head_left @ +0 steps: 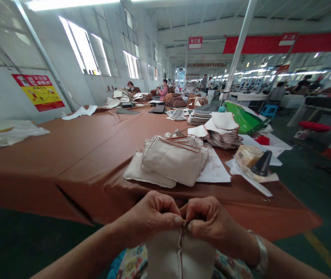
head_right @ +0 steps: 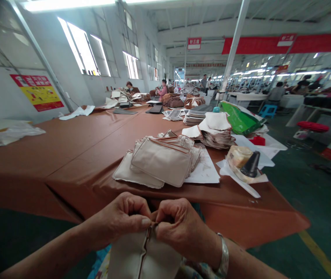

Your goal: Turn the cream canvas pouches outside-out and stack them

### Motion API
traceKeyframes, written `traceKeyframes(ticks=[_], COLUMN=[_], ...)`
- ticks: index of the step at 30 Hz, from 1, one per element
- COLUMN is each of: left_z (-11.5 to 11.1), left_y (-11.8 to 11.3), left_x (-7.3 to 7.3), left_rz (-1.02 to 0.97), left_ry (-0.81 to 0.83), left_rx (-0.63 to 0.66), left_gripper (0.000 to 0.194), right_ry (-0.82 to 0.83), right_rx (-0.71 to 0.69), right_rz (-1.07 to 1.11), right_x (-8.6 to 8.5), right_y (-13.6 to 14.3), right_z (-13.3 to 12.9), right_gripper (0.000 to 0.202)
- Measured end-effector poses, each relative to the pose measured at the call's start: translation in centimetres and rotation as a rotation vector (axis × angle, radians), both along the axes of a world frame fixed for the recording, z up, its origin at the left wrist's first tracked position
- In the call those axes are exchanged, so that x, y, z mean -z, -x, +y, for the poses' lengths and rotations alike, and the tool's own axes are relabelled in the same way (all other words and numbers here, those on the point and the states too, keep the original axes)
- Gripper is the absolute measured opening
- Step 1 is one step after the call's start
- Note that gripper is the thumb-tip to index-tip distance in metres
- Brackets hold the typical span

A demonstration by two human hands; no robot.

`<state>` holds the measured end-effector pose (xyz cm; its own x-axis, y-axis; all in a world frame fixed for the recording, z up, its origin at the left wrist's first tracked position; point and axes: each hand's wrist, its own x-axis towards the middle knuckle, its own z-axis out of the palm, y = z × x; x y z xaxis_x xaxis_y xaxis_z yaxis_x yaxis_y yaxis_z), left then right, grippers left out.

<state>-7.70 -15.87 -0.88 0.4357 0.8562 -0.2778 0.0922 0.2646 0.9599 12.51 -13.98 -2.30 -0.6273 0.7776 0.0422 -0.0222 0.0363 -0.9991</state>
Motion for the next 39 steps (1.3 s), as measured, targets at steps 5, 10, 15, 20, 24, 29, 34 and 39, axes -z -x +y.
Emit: traceKeyframes(ticks=[5,10,15,20,24,29,34,39], left_z=[0.1,0.0,-0.1,0.1,0.1,0.0,-0.1,-0.5], left_y=[0.3,0.1,0.4,0.3,0.1,-0.2,-0.6,-1.0], left_x=[-0.1,-0.7,-0.9,-0.4,-0.2,-0.8,-1.1,-1.1], left_rz=[0.136,0.242,0.295,0.263,0.276,0.289,0.303,0.29], left_ry=[-0.094,-0.215,-0.236,-0.182,-0.185,-0.2,-0.23,-0.223], left_rx=[0.04,0.088,0.084,0.06,0.055,0.031,0.027,0.057], left_gripper=[0.031,0.03,0.026,0.028,0.028,0.028,0.028,0.025], right_ry=[0.118,0.137,0.146,0.185,0.246,0.348,0.348,0.242], right_rx=[-0.128,-0.167,-0.264,-0.2,-0.098,-0.054,0.032,0.054], right_rz=[0.032,-0.004,0.086,0.063,0.034,0.097,0.076,-0.021], right_x=[-0.5,-0.1,0.2,0.5,0.8,1.0,1.3,1.2], right_y=[-0.7,-1.0,-1.2,-1.2,-0.8,-0.5,-0.2,0.3], right_z=[0.2,1.0,1.3,0.9,0.4,-0.1,-0.3,-0.2], right_gripper=[0.015,0.043,0.038,0.027,0.027,0.025,0.023,0.009])
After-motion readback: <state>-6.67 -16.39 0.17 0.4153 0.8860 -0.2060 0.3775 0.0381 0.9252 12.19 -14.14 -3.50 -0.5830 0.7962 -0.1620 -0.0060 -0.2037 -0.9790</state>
